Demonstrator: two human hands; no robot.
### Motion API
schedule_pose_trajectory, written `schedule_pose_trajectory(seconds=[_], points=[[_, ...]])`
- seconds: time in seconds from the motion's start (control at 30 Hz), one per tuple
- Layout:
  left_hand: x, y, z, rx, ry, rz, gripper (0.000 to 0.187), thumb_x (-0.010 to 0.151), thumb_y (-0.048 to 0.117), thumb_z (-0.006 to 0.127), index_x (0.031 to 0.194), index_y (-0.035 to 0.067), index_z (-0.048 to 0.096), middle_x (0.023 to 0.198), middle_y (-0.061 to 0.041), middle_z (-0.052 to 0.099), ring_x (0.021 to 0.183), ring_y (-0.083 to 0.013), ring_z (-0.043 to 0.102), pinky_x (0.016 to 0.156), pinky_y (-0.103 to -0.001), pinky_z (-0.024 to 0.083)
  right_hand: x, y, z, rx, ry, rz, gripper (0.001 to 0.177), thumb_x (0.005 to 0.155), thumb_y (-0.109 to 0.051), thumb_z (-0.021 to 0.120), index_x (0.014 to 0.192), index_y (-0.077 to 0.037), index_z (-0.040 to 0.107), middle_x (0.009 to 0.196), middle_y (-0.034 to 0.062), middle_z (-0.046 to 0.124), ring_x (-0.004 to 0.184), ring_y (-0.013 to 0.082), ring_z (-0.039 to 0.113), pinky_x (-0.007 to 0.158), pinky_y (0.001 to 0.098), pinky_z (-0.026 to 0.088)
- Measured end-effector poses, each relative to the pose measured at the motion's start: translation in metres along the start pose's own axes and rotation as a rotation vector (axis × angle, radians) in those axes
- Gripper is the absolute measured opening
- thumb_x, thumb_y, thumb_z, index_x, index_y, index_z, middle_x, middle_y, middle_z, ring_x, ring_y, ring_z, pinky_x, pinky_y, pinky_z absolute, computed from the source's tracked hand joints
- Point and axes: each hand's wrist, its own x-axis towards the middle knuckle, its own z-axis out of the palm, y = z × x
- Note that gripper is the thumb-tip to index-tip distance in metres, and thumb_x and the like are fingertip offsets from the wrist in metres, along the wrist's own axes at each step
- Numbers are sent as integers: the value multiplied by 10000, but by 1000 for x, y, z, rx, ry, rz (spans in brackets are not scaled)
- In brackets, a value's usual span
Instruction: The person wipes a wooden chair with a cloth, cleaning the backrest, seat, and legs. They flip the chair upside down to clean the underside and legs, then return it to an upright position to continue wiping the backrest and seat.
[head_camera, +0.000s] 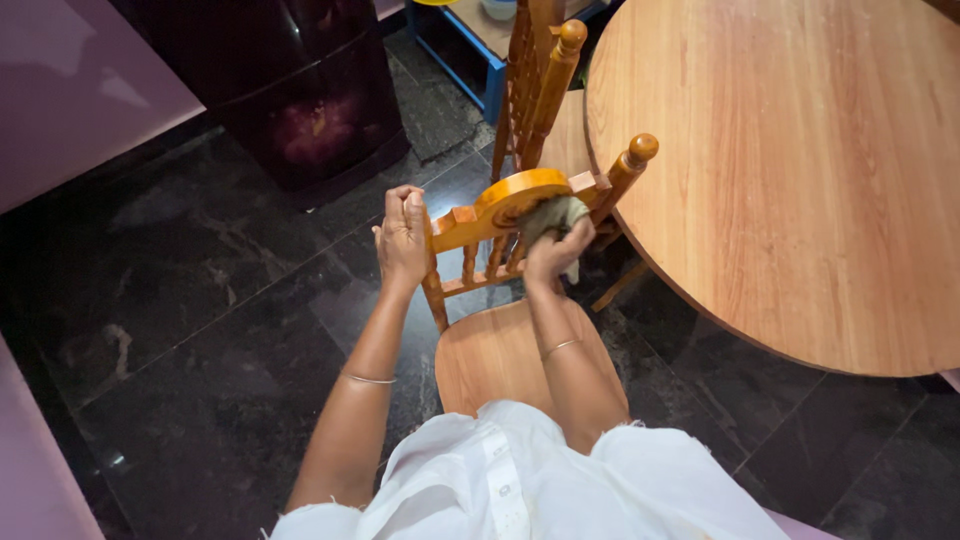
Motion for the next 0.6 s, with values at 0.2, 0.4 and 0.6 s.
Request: schedule_pose_trajectory(seconds=[0.2,0.4,0.6], points=[[4,-4,-2,-4,-33,-2,418,1075,518,342,1231,198,562,938,-28,709,1010,-285,703,1116,-688,267,-32,-105,-33,196,-317,12,480,946,-149,655,1380,19,539,1480,246,470,1276,404,565,1092,431,461],[3,-6,-1,-15,-39,-11,416,1080,524,344,1240,205,558,955,-24,714,1013,-279,703,1115,-693,264,-6,-104,-29,142,-179,-45,439,935,-130,721,1314,61,612,1346,209,575,1229,383,596,1070,441,463],[3,-5,-2,-16,-40,-19,412,1073,533,350,1221,213,562,945,-20,707,1002,-266,707,1085,-661,306,-23,-82,-21,60,-196,-119,370,885,-23,720,1241,26,631,1269,189,591,1189,393,605,1037,439,480]])
